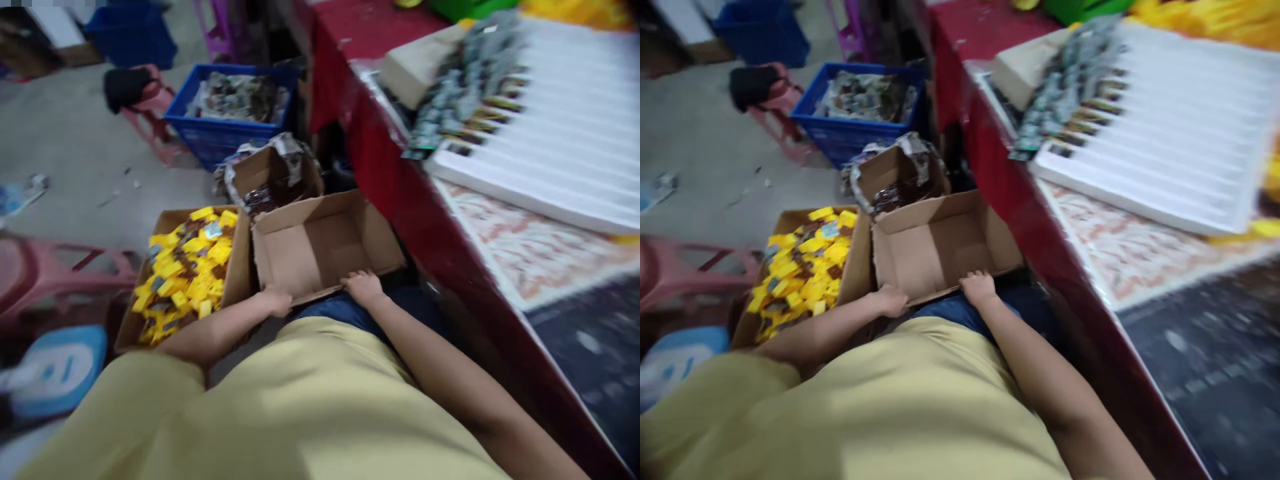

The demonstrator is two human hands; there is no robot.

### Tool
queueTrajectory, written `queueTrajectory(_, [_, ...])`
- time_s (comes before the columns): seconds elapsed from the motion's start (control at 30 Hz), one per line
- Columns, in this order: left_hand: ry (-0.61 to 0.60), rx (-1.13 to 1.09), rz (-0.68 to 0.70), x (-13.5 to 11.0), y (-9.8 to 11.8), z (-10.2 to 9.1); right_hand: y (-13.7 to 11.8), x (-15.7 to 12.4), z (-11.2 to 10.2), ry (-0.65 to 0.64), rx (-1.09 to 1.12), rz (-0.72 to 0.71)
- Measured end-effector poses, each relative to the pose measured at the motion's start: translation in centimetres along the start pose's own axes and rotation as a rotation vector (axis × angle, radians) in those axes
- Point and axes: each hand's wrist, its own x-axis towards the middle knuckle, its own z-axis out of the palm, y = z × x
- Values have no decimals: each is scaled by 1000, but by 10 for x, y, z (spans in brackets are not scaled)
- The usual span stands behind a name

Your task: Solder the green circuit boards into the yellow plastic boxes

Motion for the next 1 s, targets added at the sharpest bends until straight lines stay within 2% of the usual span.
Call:
queueTrajectory(0.07, [-15, 104, 30, -3, 15, -19, -2, -14, -8, 124, 86, 33])
queueTrajectory(0.17, [96, 299, 129, 0, 43, -51, 3, -50, -24, 353, 206, 49])
queueTrajectory(0.23, [173, 413, 237, 9, 63, -69, 12, -90, -30, 529, 249, 70])
queueTrajectory(0.3, [254, 470, 390, 21, 84, -81, 18, -149, -27, 698, 259, 194])
queueTrajectory(0.37, [402, 460, 613, 31, 103, -89, 19, -222, -12, 850, 245, 457])
queueTrajectory(0.47, [684, 385, 1016, 39, 137, -102, 18, -338, 25, 1029, 192, 1050])
queueTrajectory(0.5, [740, 363, 1137, 37, 150, -108, 19, -371, 37, 1068, 172, 1263])
queueTrajectory(0.57, [775, 319, 1323, 30, 182, -122, 28, -423, 61, 1084, 153, 1637])
queueTrajectory(0.6, [756, 301, 1392, 24, 199, -129, 35, -440, 71, 1060, 169, 1760])
queueTrajectory(0.67, [672, 277, 1485, 12, 237, -140, 53, -458, 87, 990, 240, 1909])
queueTrajectory(0.73, [529, 259, 1514, -1, 277, -146, 70, -462, 98, 935, 333, 1966])
queueTrajectory(0.8, [303, 248, 1466, -13, 320, -147, 78, -460, 104, 936, 390, 1981])
queueTrajectory(0.9, [-28, 190, 1290, -30, 389, -134, 66, -455, 105, 1066, 345, 1960])
queueTrajectory(1.0, [-320, -78, 1124, -49, 456, -102, 40, -446, 97, 1303, 186, 1841])
